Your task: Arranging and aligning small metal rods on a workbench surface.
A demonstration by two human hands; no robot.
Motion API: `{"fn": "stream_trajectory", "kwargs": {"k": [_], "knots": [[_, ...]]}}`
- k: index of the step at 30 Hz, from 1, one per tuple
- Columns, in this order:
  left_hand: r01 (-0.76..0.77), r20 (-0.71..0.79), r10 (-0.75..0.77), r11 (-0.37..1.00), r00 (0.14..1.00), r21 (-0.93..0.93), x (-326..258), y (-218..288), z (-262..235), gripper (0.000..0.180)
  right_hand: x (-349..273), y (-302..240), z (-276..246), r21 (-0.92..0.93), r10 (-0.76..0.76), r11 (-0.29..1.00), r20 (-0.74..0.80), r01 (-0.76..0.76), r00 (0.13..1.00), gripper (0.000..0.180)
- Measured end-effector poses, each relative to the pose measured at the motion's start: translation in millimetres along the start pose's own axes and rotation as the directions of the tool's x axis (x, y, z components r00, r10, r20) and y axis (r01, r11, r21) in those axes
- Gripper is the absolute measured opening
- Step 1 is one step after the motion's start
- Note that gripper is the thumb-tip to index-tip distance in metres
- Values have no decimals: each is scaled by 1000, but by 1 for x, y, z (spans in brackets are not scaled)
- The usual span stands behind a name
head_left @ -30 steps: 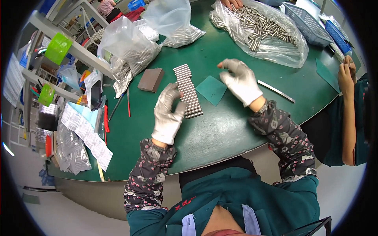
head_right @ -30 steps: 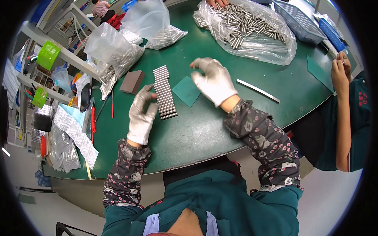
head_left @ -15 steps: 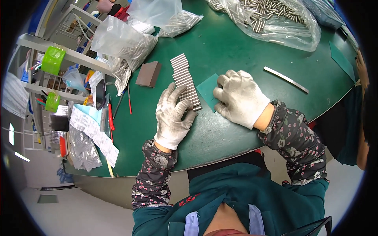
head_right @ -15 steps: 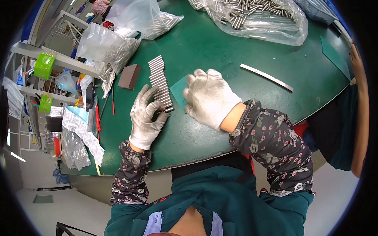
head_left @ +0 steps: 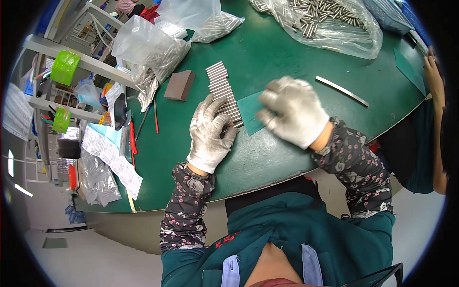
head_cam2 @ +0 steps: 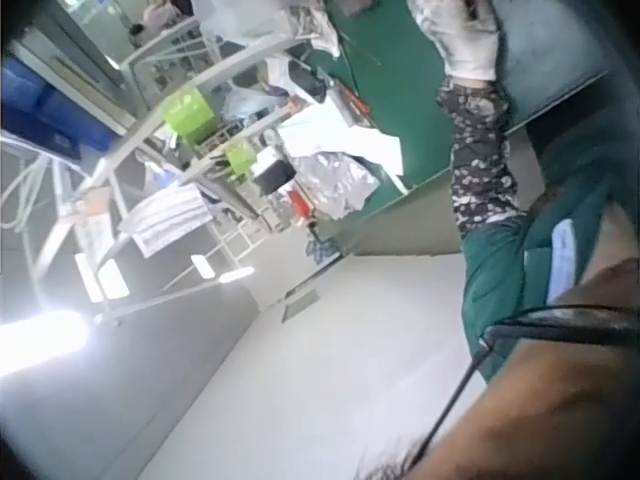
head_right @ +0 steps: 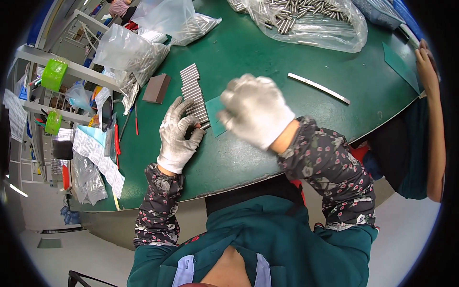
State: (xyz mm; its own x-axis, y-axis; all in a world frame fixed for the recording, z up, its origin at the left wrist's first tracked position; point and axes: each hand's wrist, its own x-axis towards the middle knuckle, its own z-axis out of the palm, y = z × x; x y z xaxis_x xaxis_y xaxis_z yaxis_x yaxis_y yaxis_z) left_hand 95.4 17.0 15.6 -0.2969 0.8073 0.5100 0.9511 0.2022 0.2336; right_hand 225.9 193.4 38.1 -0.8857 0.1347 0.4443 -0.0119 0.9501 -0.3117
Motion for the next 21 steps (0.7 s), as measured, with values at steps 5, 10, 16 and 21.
{"fn": "stream_trajectory", "kwargs": {"k": [5, 10, 16, 21], "knots": [[-30, -13, 30, 999, 999, 14, -1, -3, -2, 25, -23, 46, -29, -253, 212, 925, -274, -283, 938, 10], [-58, -102, 54, 998, 993, -38, 4, 0, 2, 27, -46, 69, -43, -374, 471, 797, -104, -473, 876, 11], [-111, -107, 112, 994, 988, 14, 2, 10, -1, 32, -54, 75, -45, -363, 354, 847, -161, -389, 921, 12], [-76, -101, 78, 997, 992, 28, -5, 10, 0, 31, -37, 55, -34, 852, 559, 331, 170, -406, 812, 13]]}}
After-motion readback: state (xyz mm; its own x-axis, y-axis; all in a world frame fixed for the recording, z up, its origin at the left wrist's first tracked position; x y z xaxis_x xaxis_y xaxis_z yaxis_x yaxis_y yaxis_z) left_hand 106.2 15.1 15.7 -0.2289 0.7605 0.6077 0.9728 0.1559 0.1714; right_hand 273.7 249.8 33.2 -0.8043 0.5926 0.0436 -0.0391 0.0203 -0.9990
